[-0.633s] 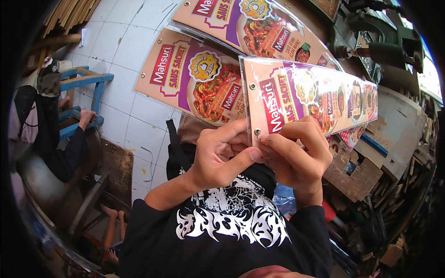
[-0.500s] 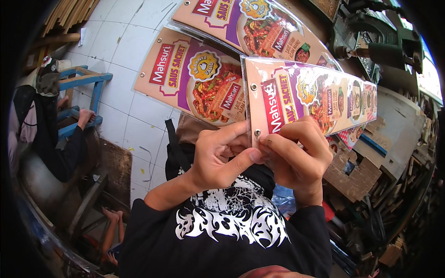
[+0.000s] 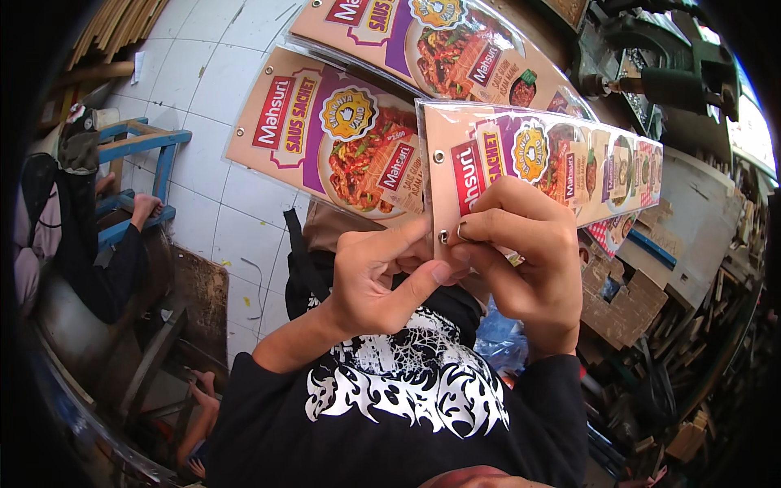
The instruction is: The person attaches wire hooks to printed hang strips by inserting the wire clips through punched holes in the strips by hand.
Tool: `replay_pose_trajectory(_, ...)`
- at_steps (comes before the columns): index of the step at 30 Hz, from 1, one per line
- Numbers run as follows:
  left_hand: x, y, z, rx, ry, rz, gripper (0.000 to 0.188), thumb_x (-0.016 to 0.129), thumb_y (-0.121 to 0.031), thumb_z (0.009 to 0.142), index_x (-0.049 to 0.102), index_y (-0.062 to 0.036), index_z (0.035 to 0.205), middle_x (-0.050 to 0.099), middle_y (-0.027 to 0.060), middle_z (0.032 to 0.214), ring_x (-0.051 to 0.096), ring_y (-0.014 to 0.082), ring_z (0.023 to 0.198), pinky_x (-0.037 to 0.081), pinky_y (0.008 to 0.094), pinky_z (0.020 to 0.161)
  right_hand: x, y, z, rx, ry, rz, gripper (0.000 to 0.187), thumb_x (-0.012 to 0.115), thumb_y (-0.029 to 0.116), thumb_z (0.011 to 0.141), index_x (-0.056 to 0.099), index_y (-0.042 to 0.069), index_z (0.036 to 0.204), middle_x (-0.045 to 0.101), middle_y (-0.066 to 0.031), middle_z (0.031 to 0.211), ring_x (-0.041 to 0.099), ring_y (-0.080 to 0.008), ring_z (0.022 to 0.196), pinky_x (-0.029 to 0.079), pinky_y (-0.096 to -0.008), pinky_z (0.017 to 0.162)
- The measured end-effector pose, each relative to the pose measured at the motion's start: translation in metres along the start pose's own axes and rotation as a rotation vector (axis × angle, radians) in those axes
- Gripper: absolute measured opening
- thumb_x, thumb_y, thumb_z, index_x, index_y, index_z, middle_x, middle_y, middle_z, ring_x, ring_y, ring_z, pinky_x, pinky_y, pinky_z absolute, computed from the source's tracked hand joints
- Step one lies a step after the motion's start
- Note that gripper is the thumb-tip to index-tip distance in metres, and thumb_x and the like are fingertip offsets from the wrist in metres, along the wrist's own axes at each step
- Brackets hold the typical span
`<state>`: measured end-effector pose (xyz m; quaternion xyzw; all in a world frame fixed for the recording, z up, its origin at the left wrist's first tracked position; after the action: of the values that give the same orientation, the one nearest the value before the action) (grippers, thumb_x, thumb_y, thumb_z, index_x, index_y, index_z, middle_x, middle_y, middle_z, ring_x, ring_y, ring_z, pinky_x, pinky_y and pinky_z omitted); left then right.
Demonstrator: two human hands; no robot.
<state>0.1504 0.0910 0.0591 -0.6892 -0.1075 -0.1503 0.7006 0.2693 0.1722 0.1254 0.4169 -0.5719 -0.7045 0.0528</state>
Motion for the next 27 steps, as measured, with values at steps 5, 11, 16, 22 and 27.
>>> replay_pose_trajectory(5, 0.001, 0.009, -0.001, -0.103, -0.078, -0.214, 0.044, 0.06, 0.004, 0.091, 0.047, 0.0181, 0.13, 0.072, 0.0186, 0.097, 0.071, 0.0183, 0.089, 0.056, 0.0291, 0.079, -0.001, -0.005, -0.008, -0.064, -0.048, 0.01, 0.02, 0.077, 0.001, 0.065, 0.068, 0.003, 0.083, 0.058, -0.0076, 0.077, 0.059, -0.0242, 0.069, 0.045, -0.0347, 0.061)
replay_pose_trajectory(11, 0.0, 0.004, 0.003, -0.089, -0.022, -0.176, 0.044, 0.059, 0.002, 0.092, 0.046, 0.016, 0.132, 0.072, 0.0181, 0.098, 0.07, 0.0182, 0.091, 0.056, 0.0295, 0.083, -0.002, 0.001, -0.01, -0.157, -0.102, -0.089, 0.023, 0.077, 0.0, 0.064, 0.069, 0.003, 0.085, 0.059, -0.0074, 0.078, 0.058, -0.0232, 0.068, 0.045, -0.0337, 0.06)
replay_pose_trajectory(16, 0.001, 0.006, 0.002, -0.123, -0.046, -0.196, 0.045, 0.059, 0.001, 0.093, 0.046, 0.0146, 0.134, 0.072, 0.0175, 0.099, 0.07, 0.0178, 0.092, 0.056, 0.029, 0.083, 0.0, 0.004, -0.009, -0.177, -0.122, -0.154, 0.025, 0.076, -0.001, 0.063, 0.068, 0.003, 0.086, 0.058, -0.0076, 0.079, 0.057, -0.0237, 0.068, 0.046, -0.0343, 0.06)
replay_pose_trajectory(22, -0.001, 0.009, 0.001, -0.103, -0.017, -0.132, 0.044, 0.058, 0.002, 0.094, 0.045, 0.0145, 0.134, 0.072, 0.0167, 0.099, 0.07, 0.0172, 0.091, 0.056, 0.0286, 0.082, 0.004, -0.002, -0.006, -0.086, -0.042, -0.095, 0.021, 0.074, -0.003, 0.066, 0.067, 0.002, 0.085, 0.059, -0.0087, 0.079, 0.059, -0.0252, 0.068, 0.046, -0.034, 0.061)
replay_pose_trajectory(27, -0.005, 0.016, 0.007, -0.184, -0.072, -0.225, 0.046, 0.056, 0.002, 0.095, 0.041, 0.0138, 0.137, 0.069, 0.0186, 0.108, 0.069, 0.0183, 0.096, 0.056, 0.0292, 0.084, 0.002, -0.018, -0.006, -0.002, -0.079, 0.092, 0.016, 0.074, -0.002, 0.073, 0.069, 0.002, 0.088, 0.061, -0.0085, 0.082, 0.061, -0.0221, 0.072, 0.047, -0.0309, 0.063)
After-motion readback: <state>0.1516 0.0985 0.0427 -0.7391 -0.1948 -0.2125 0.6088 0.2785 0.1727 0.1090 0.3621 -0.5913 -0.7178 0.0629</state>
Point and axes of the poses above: each hand's wrist, its own z-axis towards the middle knuckle, its own x-axis out of the palm, y = z × x, the point moved 6 cm from there along z, towards the middle knuckle
